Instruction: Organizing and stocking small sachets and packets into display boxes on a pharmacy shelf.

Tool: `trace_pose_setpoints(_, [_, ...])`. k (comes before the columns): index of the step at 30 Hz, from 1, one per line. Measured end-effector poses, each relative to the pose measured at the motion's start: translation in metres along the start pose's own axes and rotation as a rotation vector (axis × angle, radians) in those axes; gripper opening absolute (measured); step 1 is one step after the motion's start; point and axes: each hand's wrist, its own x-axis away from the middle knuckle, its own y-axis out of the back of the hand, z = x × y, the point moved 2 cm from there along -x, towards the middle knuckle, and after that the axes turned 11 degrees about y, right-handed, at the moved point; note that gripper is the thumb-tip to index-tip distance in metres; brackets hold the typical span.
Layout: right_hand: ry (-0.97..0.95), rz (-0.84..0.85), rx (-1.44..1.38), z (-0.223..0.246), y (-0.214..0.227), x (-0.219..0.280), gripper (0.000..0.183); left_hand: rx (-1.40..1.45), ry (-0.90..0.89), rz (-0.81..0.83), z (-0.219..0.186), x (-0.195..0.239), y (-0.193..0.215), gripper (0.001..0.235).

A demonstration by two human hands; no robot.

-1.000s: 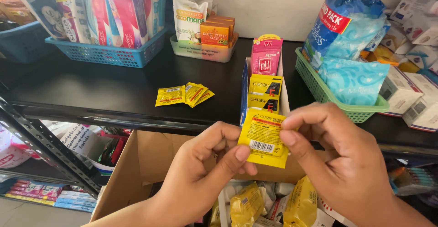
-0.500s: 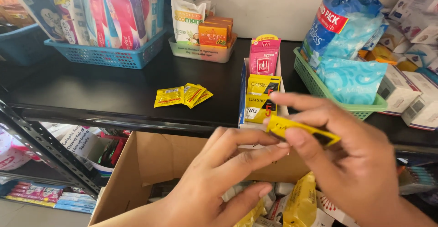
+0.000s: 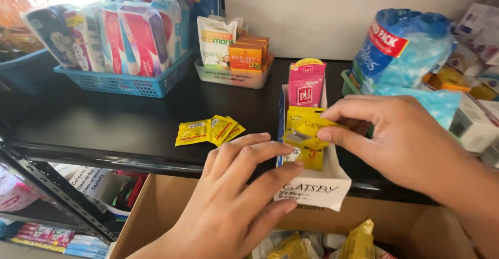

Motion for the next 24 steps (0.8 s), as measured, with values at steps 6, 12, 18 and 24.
trace_pose_setpoints(6, [-0.312,0.552,-0.030,-0.005,0.009,-0.036,0.028,-0.015,0.003,0.019,0.008,-0.009,-0.012,0.035])
trace_pose_setpoints(12, [-0.232,0.821,0.259,0.015,-0.008,-0.048,0.025,0.012,-0.010,0.034,0.013,-0.010,-0.021,0.030])
trace_pose_setpoints(18, [0.014,0.581,0.142,-0.011,-0.016,-0.032,0.033,0.019,0.009,0.017,0.013,-0.009,-0.021,0.028])
trace_pose_setpoints(24, [-0.336,0.898,0.355,0.039,-0.006,-0.052,0.039,0.017,0.002,0.015,0.013,-0.008,-0.023,0.028])
